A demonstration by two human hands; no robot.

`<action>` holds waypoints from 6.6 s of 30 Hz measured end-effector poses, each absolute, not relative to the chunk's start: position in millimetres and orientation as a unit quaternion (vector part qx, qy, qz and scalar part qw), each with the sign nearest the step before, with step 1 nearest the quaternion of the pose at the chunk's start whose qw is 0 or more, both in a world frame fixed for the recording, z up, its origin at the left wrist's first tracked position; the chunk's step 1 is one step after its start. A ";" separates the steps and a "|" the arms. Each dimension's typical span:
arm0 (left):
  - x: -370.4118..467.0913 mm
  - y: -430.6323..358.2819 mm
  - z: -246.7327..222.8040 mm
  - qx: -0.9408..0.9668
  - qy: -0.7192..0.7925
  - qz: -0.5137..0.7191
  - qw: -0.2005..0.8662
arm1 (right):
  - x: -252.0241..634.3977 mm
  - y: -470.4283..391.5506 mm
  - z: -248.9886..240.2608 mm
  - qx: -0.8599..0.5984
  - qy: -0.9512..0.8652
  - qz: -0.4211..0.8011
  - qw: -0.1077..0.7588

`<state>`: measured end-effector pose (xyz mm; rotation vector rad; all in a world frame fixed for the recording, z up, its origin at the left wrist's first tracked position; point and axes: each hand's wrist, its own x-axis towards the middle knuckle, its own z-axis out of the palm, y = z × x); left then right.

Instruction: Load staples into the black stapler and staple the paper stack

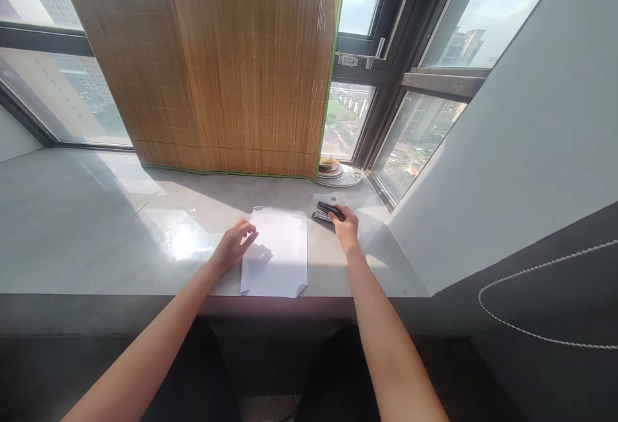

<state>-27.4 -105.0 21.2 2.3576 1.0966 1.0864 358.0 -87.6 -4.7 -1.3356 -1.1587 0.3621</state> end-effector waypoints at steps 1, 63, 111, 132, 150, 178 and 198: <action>-23.9 -102.6 23.0 0.816 0.396 0.390 0.160 | 360.4 -86.6 -7.1 -0.578 -0.500 0.159 0.625; 81.2 12.9 7.5 0.956 0.086 0.171 0.221 | 332.8 -96.3 6.6 -0.533 -0.741 0.017 0.407; 81.0 14.8 4.0 0.948 0.082 0.204 0.232 | 307.7 -100.7 3.5 -0.599 -0.754 -0.110 0.247; 79.9 17.5 10.5 0.967 0.139 0.135 0.163 | 353.1 -82.2 -10.8 -0.747 -0.517 -0.042 0.416; 25.5 54.9 37.4 0.274 0.202 0.676 0.653 | 298.4 -111.6 25.5 -0.686 -0.547 0.075 0.474; 31.1 49.0 40.0 0.173 0.195 0.664 0.701 | 366.6 -34.4 7.8 -0.473 -0.426 0.463 0.617; 33.0 47.8 41.8 0.204 0.200 0.649 0.705 | 365.1 -29.0 4.4 -0.523 -0.527 0.429 0.515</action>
